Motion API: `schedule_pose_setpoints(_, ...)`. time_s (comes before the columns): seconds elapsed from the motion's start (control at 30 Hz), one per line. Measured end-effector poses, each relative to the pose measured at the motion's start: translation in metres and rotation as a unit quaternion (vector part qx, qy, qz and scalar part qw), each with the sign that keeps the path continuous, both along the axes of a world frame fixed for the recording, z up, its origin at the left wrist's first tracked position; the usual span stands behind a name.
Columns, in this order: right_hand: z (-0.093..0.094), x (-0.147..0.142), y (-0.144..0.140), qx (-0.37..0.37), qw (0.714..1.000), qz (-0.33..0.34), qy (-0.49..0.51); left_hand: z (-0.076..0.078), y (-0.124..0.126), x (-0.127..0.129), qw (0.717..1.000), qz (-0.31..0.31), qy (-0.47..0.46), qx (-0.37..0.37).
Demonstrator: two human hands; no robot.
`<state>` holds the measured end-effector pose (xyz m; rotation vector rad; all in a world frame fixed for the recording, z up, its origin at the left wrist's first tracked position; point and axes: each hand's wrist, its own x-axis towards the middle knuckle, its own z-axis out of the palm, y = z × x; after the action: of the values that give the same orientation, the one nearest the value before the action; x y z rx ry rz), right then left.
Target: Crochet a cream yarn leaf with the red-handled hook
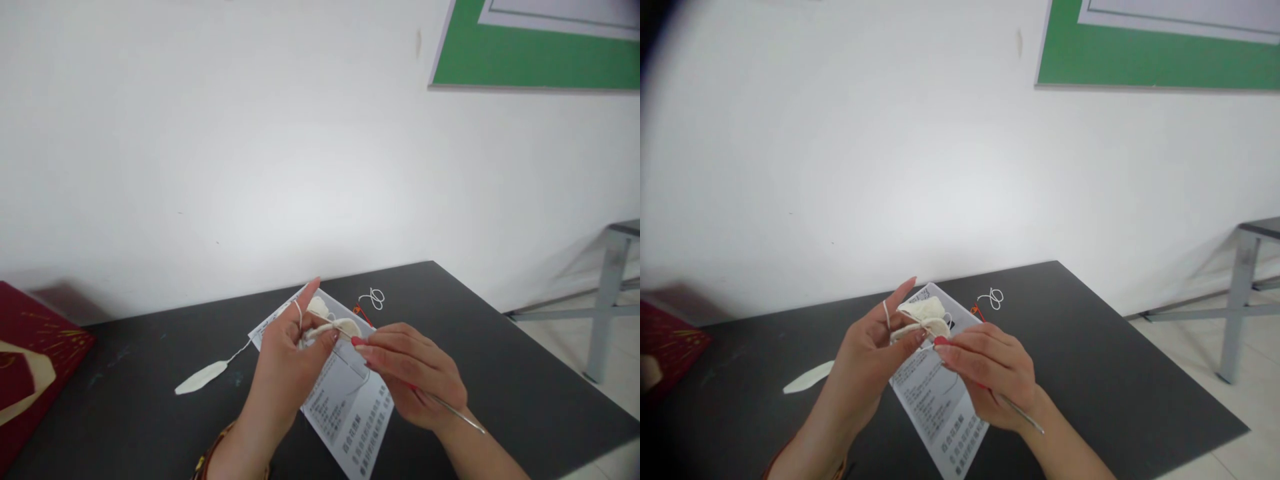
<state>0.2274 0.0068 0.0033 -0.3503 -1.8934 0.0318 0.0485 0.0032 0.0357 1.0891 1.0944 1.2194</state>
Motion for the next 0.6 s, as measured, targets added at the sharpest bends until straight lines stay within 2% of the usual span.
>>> schedule_pose_setpoints(0.1, -0.0039, 0.0002, 0.0022, -0.002, 1.0, 0.0, 0.001, 0.0009, 0.0018, 0.0029, 0.996, -0.012, -0.083, -0.033)
schedule_pose_setpoints(0.3, -0.0098, 0.0027, -0.0027, 0.081, 0.993, -0.068, -0.048, 0.0004, -0.0002, 0.0013, 0.998, 0.039, -0.019, 0.045)
schedule_pose_setpoints(0.4, -0.0099, 0.0034, -0.0053, 0.118, 0.984, -0.105, -0.087, 0.0027, -0.0024, 0.0002, 0.999, 0.024, -0.025, 0.024)
schedule_pose_setpoints(0.47, -0.0088, 0.0028, -0.0047, 0.101, 0.987, -0.1, -0.074, 0.005, -0.0027, 0.0003, 0.999, -0.005, -0.045, -0.004)
schedule_pose_setpoints(0.6, -0.0061, 0.0004, -0.0001, 0.023, 0.999, -0.031, 0.011, 0.0062, -0.0003, -0.0005, 0.996, -0.038, -0.079, -0.029)
